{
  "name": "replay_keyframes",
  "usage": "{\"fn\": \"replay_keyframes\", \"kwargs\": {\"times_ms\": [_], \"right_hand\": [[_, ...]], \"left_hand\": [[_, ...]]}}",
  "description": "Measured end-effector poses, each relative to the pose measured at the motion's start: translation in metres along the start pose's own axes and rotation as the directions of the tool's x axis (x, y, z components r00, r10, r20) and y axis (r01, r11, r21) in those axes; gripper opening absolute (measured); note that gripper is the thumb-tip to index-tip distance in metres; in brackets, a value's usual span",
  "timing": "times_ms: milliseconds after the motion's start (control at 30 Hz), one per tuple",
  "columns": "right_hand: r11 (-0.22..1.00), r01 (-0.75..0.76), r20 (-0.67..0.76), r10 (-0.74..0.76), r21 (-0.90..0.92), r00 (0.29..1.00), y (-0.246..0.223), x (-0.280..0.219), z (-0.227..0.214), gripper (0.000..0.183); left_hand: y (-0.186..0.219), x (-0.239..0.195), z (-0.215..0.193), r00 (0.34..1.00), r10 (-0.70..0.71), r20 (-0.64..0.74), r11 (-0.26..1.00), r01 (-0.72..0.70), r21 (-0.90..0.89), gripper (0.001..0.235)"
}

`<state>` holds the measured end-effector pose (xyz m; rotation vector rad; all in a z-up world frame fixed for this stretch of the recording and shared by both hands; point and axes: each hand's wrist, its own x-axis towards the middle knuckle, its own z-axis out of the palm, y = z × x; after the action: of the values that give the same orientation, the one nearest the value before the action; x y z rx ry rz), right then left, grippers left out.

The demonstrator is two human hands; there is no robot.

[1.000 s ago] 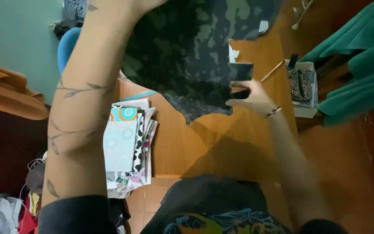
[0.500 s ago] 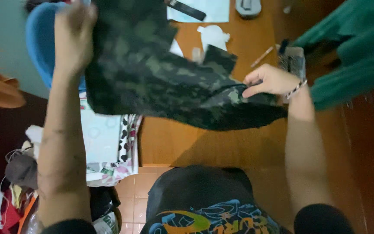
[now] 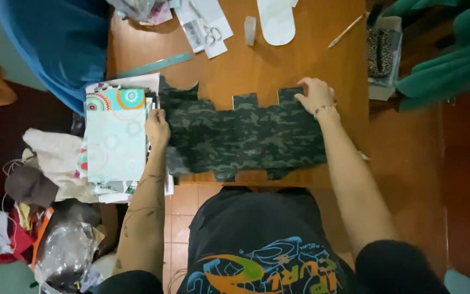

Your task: The person cuts a piece of light blue fabric using scissors, then folds and places it into a container. They then pick up a piece of camouflage fabric, unfold it, and place it on the table. Finally, they sort through a stack of patterned fabrics.

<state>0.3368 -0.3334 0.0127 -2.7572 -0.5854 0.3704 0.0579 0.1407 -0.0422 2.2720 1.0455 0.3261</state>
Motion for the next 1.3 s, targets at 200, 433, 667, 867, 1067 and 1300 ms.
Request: {"fn": "replay_keyframes", "kwargs": {"times_ms": [200, 433, 667, 867, 1067, 1300], "right_hand": [[0.882, -0.445, -0.158, 0.467, 0.159, 0.870, 0.037, -0.083, 0.003, 0.078], [0.712, -0.628, 0.070, 0.642, 0.313, 0.763, 0.055, -0.120, -0.013, 0.100], [0.832, -0.468, 0.058, 0.474, 0.298, 0.879, 0.144, -0.123, -0.004, 0.048], [0.918, -0.269, 0.089, 0.254, 0.292, 0.963, 0.016, -0.148, -0.085, 0.058], [0.968, -0.159, 0.238, 0.111, 0.194, 0.965, -0.099, -0.137, -0.027, 0.066], [0.864, -0.245, 0.037, 0.255, 0.441, 0.966, -0.051, -0.152, -0.002, 0.044]], "left_hand": [[-0.012, -0.002, 0.011, 0.997, -0.072, 0.023, 0.997, 0.072, 0.031, 0.022], [-0.014, -0.017, 0.020, 0.995, -0.056, 0.080, 0.998, 0.057, -0.014, 0.024], [0.015, -0.045, 0.043, 0.983, -0.037, 0.180, 0.945, 0.093, -0.314, 0.042], [0.006, -0.076, 0.108, 0.970, 0.034, 0.240, 0.727, 0.141, -0.672, 0.043], [-0.006, -0.075, 0.152, 0.960, -0.102, 0.262, 0.652, 0.264, -0.711, 0.043], [0.043, -0.091, 0.119, 0.936, -0.210, 0.284, 0.601, 0.352, -0.718, 0.046]]}}
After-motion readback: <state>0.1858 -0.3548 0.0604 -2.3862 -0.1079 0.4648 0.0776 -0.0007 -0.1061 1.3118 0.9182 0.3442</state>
